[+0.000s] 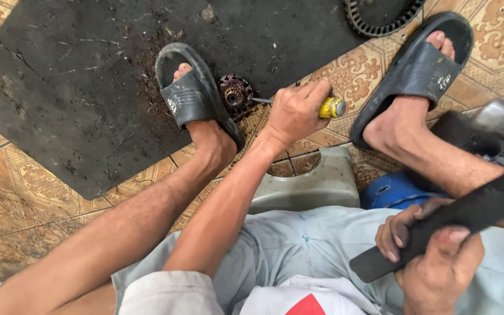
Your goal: Removing copper wire windings from a motor stator using a hammer, screwdriver, and pliers for salvage.
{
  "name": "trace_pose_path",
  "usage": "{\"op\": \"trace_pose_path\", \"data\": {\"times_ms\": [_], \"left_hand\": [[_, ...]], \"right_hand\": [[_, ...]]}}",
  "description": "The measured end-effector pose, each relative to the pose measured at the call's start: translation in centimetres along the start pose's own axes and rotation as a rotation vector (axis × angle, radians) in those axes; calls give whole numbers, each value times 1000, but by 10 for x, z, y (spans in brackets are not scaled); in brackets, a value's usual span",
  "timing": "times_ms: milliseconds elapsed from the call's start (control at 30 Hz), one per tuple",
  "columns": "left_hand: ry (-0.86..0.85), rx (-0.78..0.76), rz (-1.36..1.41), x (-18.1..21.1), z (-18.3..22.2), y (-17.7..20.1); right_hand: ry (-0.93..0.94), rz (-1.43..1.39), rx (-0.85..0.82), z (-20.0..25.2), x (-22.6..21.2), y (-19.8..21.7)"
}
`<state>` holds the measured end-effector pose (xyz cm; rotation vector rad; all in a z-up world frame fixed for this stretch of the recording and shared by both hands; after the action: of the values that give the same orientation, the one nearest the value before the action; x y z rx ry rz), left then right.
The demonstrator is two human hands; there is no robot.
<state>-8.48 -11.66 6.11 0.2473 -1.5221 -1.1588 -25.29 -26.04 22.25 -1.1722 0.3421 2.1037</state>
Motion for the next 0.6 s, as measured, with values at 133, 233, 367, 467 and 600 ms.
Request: {"op": "trace_pose_path", "data": {"times_ms": [133, 233, 367, 467, 600], "left_hand": [[-15, 7, 6, 1, -2, 0], [1, 4, 16, -2, -3, 0], [7, 6, 43, -14, 1, -18], [-17, -25, 83, -14, 5, -13], [-25, 52, 68, -4, 5, 0]], "right_hand": [[22, -26, 55, 11, 3, 10], [-113, 171, 13, 17, 69, 26], [-324, 155, -38, -11, 71, -17], [-58, -122, 104, 7, 39, 32], [-82, 156, -23, 13, 79, 23]]}}
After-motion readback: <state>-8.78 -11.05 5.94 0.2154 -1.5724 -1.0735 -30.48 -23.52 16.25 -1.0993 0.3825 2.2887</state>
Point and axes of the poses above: each hand's wrist, its own z-axis away from the middle knuckle, its own y-axis out of the back of the hand, x = y × z, the point moved 6 cm from there along -z, towards the middle knuckle, and after that the axes turned 13 degrees about y, right-handed, at the moved point
